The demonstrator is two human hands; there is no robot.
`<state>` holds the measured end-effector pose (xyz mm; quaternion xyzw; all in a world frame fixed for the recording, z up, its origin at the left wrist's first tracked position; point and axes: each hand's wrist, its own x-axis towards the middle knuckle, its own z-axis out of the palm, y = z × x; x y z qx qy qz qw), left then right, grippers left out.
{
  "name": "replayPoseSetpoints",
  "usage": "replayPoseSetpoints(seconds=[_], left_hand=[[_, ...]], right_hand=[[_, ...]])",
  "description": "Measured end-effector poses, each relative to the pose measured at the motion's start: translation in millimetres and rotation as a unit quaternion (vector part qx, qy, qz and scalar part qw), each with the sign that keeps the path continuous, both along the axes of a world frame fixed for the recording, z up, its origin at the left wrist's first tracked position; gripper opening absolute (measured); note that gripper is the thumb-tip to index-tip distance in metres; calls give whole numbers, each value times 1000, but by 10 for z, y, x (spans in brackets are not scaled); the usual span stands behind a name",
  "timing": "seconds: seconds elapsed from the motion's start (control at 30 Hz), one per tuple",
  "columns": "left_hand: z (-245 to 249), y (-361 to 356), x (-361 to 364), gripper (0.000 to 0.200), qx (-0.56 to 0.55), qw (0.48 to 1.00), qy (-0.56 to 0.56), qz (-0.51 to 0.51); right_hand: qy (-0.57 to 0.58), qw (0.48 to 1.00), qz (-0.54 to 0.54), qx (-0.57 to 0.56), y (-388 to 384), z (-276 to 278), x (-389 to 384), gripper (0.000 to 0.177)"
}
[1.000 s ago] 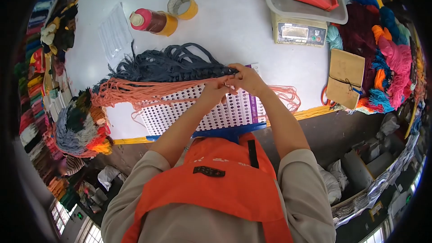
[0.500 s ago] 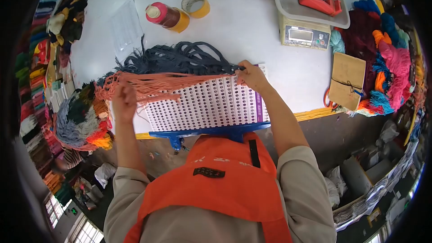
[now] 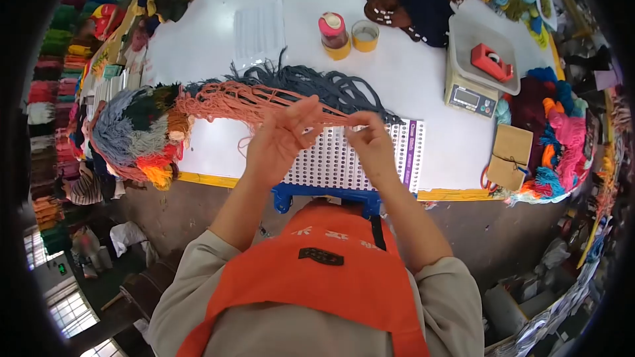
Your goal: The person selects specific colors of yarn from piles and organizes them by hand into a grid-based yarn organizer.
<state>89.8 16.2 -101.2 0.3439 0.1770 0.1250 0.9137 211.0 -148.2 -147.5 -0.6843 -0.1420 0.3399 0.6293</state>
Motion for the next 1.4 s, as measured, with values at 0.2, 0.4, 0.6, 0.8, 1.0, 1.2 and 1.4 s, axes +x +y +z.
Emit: replayPoseSetpoints(seconds=[0.2,0.4,0.6,0.8,1.0,1.2,1.4], left_hand=[[292,-224,-322,55,42,996,-53,-53],[527,-193,-589,49,65,996,-44,-49],[592,-125,-764,47,94,993,-61,-44],[660,-93,-852,48,40,994,-82,-64],[784,-131,-890,54,-30,995,-71,-62],[739,-176,-887,55,20,993,-88,-81],[726,-194,-856,52,39,992,-90,-74]], right_hand=[[53,991,63,110,287,840,-612,14],[61,990,65,107,270,1112,-894,7],[62,989,43,130,284,1218,-1109,7],[117,980,27,157,247,1237,-1168,6],[160,969,13,187,233,1293,-1175,10],[40,993,29,104,275,1323,-1256,9],[44,992,32,115,240,1287,-1226,6]])
